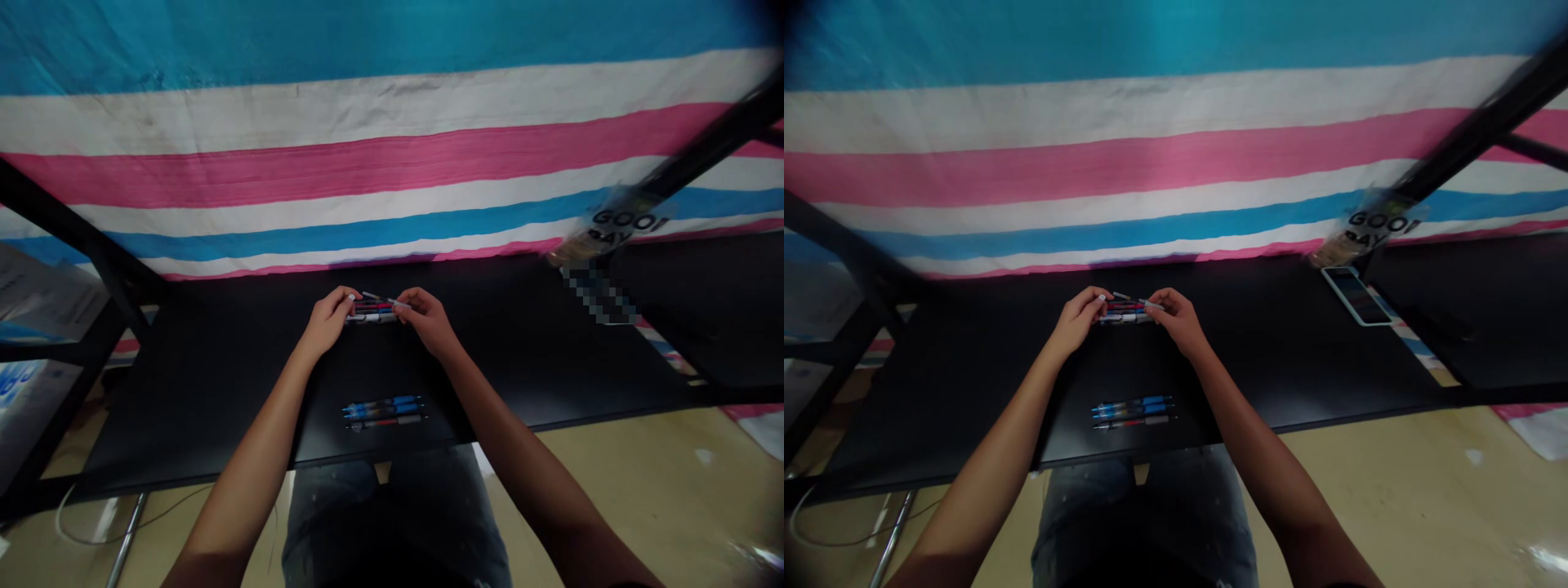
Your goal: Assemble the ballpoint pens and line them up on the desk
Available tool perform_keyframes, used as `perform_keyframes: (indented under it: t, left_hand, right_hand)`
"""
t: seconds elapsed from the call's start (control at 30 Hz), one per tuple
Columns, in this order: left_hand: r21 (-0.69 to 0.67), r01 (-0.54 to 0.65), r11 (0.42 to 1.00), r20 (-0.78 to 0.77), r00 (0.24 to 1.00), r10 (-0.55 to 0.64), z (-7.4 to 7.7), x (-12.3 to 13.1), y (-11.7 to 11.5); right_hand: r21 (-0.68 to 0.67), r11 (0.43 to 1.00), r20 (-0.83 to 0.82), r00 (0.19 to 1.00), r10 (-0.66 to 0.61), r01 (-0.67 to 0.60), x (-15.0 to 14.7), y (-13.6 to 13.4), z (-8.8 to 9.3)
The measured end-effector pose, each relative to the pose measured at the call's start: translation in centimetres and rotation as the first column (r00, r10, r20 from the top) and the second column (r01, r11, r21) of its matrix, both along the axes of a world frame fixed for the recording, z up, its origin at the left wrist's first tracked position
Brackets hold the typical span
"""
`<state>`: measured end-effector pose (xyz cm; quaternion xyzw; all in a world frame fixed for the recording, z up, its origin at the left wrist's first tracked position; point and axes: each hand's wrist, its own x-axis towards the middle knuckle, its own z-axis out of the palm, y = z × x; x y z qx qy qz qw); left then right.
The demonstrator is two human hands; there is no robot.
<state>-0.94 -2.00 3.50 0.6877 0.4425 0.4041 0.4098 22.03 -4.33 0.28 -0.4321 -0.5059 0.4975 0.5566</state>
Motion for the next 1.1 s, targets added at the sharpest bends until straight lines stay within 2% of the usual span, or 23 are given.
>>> perform_keyframes:
  t: [0.1,0.17,0.3,0.43,0.53,0.77,0.93,1.1]
  left_hand:
    - [-0.174,0.069,0.982,0.210,0.977,-0.032,-0.2,0.1,0.3]
    - [-0.231,0.101,0.968,0.318,0.948,-0.023,-0.2,0.2,0.4]
    - [-0.291,0.157,0.944,0.462,0.887,-0.005,0.2,0.2,0.3]
    - [-0.417,0.200,0.887,0.581,0.809,0.090,0.5,0.1,0.2]
    - [-0.467,0.224,0.856,0.613,0.779,0.130,0.6,0.1,0.1]
    - [-0.506,0.267,0.820,0.628,0.766,0.138,0.8,0.2,0.0]
    - [-0.518,0.331,0.789,0.632,0.770,0.092,1.0,-0.1,-0.1]
    - [-0.538,0.445,0.716,0.639,0.769,0.002,1.0,-0.3,-0.3]
  right_hand:
    - [0.002,1.000,0.001,1.000,-0.004,0.004,0.0,0.0,0.0]
    - [0.000,1.000,-0.003,1.000,-0.005,0.005,0.0,0.1,0.0]
    - [-0.003,1.000,-0.023,1.000,0.006,-0.006,0.0,0.1,-0.2]
    - [-0.013,1.000,-0.023,0.999,0.026,-0.027,0.1,0.1,-0.2]
    - [-0.018,0.999,-0.016,0.999,0.051,-0.051,0.0,0.0,0.1]
    - [-0.017,0.999,0.013,0.999,0.038,-0.038,-0.3,-0.2,0.7]
    - [-0.003,0.999,0.002,0.999,0.045,-0.045,-0.1,-0.1,0.4]
    - [0.007,1.000,0.000,1.000,0.002,-0.002,0.0,0.1,0.0]
